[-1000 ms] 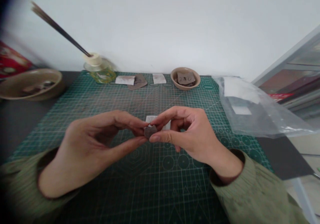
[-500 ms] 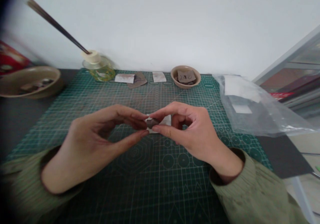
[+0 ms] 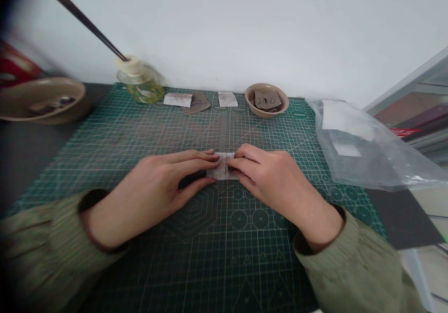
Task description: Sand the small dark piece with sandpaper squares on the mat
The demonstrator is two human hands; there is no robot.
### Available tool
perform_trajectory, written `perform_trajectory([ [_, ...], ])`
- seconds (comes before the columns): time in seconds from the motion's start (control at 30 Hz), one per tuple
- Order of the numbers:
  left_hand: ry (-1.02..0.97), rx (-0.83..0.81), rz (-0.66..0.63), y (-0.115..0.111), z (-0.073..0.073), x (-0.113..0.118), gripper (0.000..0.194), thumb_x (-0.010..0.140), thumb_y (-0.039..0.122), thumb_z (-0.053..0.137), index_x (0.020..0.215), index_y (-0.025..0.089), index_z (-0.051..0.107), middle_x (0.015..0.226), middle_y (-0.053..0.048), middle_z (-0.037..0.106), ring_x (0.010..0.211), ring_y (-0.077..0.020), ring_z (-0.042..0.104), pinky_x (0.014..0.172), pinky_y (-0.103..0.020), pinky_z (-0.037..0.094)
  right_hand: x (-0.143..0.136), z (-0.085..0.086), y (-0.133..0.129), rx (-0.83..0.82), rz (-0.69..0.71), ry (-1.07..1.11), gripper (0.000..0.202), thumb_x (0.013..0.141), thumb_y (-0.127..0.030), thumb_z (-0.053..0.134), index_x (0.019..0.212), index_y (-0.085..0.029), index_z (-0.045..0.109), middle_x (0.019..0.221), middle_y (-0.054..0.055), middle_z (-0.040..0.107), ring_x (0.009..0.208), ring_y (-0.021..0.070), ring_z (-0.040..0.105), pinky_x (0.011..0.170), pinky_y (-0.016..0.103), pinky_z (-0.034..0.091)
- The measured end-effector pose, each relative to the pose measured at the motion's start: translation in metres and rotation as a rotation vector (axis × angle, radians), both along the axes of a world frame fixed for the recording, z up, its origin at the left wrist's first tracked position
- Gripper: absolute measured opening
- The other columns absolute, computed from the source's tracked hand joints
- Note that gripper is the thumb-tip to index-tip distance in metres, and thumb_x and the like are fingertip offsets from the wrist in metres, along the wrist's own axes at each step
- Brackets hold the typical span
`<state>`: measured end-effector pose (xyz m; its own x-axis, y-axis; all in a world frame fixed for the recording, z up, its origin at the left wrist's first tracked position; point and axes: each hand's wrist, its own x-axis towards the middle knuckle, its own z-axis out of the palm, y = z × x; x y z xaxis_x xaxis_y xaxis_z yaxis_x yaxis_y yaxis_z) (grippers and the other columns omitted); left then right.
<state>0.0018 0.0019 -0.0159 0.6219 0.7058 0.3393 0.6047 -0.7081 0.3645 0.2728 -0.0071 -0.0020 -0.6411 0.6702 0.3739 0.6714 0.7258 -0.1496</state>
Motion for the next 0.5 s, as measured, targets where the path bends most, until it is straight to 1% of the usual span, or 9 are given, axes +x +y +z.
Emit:
perform_trajectory([
  [0.17, 0.003, 0.003, 0.008, -0.0002, 0.0000, 0.0000, 0.027, 0.107, 0.027, 0.077, 0.132, 0.019, 0.084, 0.143, -0.009, 0.083, 0.128, -0.0324, 0.082, 0.116, -0.051, 0.067, -0.0008, 0.0006, -0.0017, 0.055, 0.000, -0.053, 0.018, 0.112, -0.020, 0.068, 0.123, -0.016, 0.082, 0.121, 0.008, 0.083, 0.087, 0.0211, 0.080, 0.065, 0.034, 0.053],
  [0.37, -0.003, -0.005, 0.005, -0.0009, -0.0004, 0.0000, 0.028, 0.108, 0.028, 0.076, 0.133, 0.019, 0.084, 0.144, -0.010, 0.082, 0.129, -0.0328, 0.082, 0.117, -0.052, 0.066, -0.0026, 0.0002, -0.0002, 0.043, 0.010, -0.016, 0.016, 0.111, -0.018, 0.069, 0.118, -0.014, 0.083, 0.119, 0.009, 0.083, 0.089, 0.0222, 0.081, 0.066, 0.034, 0.053],
  [0.5, -0.019, -0.011, 0.005, -0.0002, -0.0012, 0.0003, 0.028, 0.106, 0.027, 0.077, 0.133, 0.018, 0.084, 0.143, -0.011, 0.083, 0.129, -0.0336, 0.082, 0.117, -0.054, 0.066, -0.0027, -0.0001, 0.0013, -0.009, 0.033, 0.030, 0.018, 0.110, -0.015, 0.070, 0.122, -0.014, 0.083, 0.117, 0.009, 0.083, 0.091, 0.0230, 0.081, 0.069, 0.034, 0.056],
])
